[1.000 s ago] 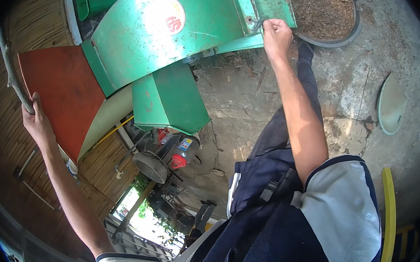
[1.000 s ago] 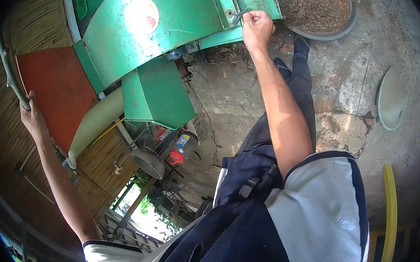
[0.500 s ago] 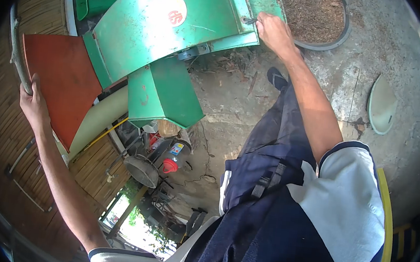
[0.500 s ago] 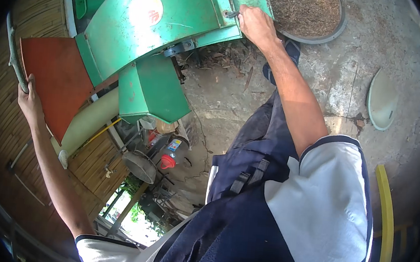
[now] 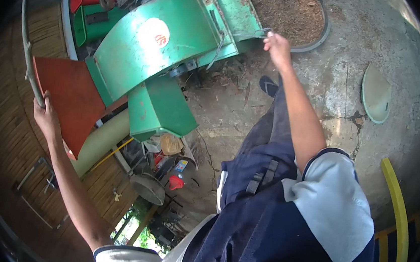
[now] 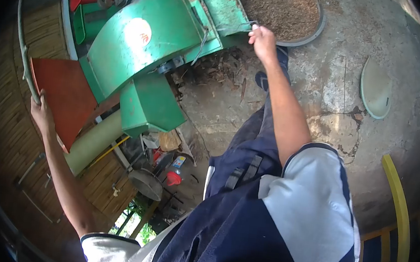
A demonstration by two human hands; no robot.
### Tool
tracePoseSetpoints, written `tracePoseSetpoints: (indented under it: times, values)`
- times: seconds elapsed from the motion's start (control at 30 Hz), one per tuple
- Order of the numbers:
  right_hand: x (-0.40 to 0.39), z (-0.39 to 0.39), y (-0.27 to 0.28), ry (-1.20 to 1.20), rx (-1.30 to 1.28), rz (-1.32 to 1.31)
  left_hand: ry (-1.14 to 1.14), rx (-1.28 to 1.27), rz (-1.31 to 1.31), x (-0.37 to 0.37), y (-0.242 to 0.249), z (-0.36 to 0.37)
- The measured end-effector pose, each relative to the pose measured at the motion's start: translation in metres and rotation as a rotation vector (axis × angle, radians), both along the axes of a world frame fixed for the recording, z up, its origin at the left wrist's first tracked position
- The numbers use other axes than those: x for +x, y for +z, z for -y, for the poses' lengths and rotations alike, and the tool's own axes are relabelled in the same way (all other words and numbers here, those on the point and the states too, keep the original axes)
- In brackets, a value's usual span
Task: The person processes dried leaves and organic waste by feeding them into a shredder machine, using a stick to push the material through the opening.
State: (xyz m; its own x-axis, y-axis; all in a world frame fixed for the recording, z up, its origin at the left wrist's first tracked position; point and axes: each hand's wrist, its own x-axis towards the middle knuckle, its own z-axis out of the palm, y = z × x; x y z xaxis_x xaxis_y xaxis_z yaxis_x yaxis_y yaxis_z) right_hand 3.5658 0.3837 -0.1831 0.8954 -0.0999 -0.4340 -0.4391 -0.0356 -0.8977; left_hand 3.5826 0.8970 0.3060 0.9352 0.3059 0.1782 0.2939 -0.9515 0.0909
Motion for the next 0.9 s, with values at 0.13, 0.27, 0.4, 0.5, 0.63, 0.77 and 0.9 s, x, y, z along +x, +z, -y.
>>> tracePoseSetpoints:
  times: [0.13, 0.27, 0.4, 0.5, 0.63, 0.77, 0.9]
  values:
    - [-0.005, 0.000, 0.016, -0.034, -0.023, -0.043, 0.033, 0.087, -0.027, 0.002, 0.001, -0.004]
    - [0.018, -0.026, 0.021, -0.539, 0.435, -0.156, 0.031, 0.098, -0.009, 0.003, 0.000, 0.004]
    - [0.060, -0.067, 0.060, -0.517, 0.467, 0.130, 0.061, 0.116, -0.032, 0.004, 0.000, 0.001]
    - [0.075, -0.081, 0.052, -0.085, 0.710, 0.246, 0.079, 0.126, -0.041, 0.003, 0.001, 0.006]
    - [0.031, -0.068, 0.085, 0.076, 0.284, -0.057, 0.082, 0.129, -0.022, 0.004, 0.000, 0.006]
    - [-0.030, 0.033, -0.069, -0.793, 0.192, -0.511, 0.056, 0.132, -0.019, 0.004, -0.001, 0.001]
    - [-0.117, 0.144, -0.178, -1.049, 0.163, -0.650, 0.081, 0.148, -0.029, 0.004, 0.000, 0.003]
